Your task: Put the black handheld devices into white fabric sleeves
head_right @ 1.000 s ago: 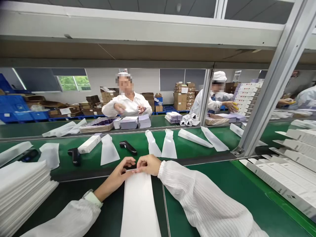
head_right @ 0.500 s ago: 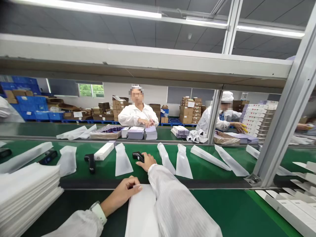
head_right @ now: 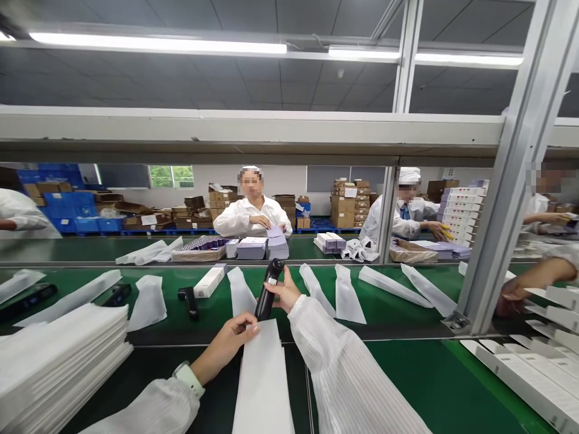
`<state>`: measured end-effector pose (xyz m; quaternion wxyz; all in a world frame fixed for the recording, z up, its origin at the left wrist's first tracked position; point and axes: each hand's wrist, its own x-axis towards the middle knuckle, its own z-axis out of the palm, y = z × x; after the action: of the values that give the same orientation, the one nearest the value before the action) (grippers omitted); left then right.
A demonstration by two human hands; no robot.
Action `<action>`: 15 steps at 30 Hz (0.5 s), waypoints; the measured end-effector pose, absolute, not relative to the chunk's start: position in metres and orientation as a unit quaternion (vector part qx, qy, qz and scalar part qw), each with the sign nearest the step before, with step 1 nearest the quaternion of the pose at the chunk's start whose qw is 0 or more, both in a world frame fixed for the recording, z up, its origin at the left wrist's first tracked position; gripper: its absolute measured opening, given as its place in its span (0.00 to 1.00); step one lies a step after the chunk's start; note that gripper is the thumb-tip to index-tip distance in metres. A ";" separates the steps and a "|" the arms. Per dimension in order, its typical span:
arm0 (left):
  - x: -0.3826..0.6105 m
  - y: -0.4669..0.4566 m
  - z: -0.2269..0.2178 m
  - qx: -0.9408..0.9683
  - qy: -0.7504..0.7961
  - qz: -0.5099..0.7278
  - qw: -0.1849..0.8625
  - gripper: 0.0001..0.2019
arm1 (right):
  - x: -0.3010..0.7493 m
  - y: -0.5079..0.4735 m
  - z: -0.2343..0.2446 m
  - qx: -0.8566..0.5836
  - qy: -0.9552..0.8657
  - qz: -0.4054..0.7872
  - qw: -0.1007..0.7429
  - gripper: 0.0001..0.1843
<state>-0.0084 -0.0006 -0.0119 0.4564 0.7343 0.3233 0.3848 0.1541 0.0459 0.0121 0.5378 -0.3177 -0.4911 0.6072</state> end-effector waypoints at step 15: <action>0.014 -0.019 0.092 0.707 0.327 0.569 0.263 0.09 | 0.161 -0.012 0.040 -0.111 -0.573 0.653 0.483 0.43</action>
<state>0.0142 -0.0190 0.0925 0.2628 0.7069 0.3271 0.5694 0.1611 -0.0123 0.0400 0.4826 -0.1108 -0.5734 0.6527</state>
